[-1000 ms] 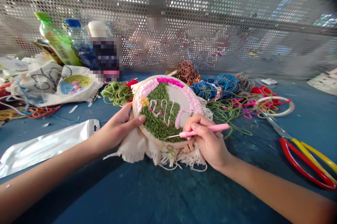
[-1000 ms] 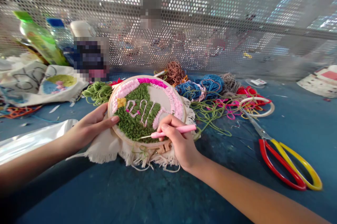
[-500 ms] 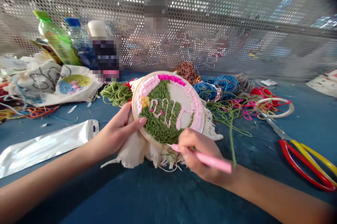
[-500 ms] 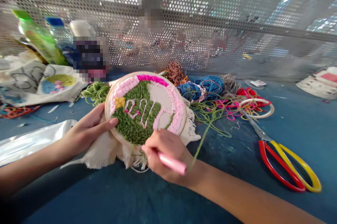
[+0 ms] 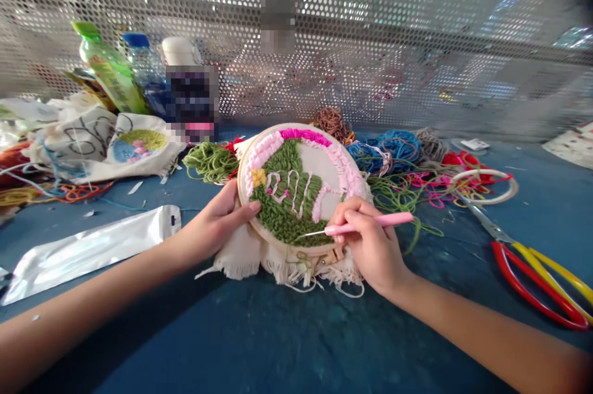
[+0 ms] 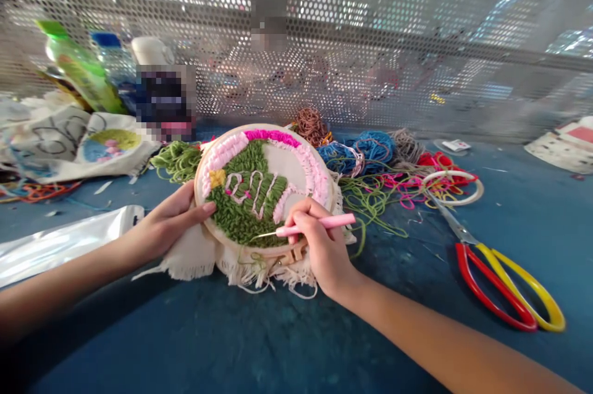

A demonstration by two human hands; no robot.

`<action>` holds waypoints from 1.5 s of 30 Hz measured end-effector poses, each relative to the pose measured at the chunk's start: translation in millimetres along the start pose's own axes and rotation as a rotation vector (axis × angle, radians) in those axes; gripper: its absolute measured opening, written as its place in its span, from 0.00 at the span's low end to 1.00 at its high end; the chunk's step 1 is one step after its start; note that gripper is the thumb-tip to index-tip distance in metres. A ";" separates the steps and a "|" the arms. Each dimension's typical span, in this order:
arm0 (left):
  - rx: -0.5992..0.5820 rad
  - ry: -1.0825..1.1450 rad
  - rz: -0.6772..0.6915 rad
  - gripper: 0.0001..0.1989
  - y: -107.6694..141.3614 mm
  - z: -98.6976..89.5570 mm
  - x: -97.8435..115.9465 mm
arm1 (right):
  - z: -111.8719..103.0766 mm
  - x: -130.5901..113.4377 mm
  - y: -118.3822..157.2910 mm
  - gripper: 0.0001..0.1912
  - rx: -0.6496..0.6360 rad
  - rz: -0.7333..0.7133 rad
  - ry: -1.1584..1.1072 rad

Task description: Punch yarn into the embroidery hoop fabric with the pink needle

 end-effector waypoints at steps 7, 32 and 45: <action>-0.013 -0.122 0.051 0.19 1.8 -2.8 1.8 | 9.3 -7.1 2.1 0.11 -0.136 -0.066 0.090; 0.011 -0.159 0.091 0.20 9.2 3.4 -0.1 | 4.3 -9.0 -1.6 0.13 -0.039 -0.116 0.103; 0.002 -0.213 0.100 0.19 14.7 11.9 7.0 | 40.1 -17.7 -7.3 0.13 -0.312 -0.164 0.398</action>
Point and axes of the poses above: each hand's wrist, its own y-axis away from the middle knuckle, its own z-axis out of the palm, x = y × z, the point moved 6 cm from there along -y, towards the middle knuckle, and after that the axes turned 1 degree about -x, right-handed, at the moved point
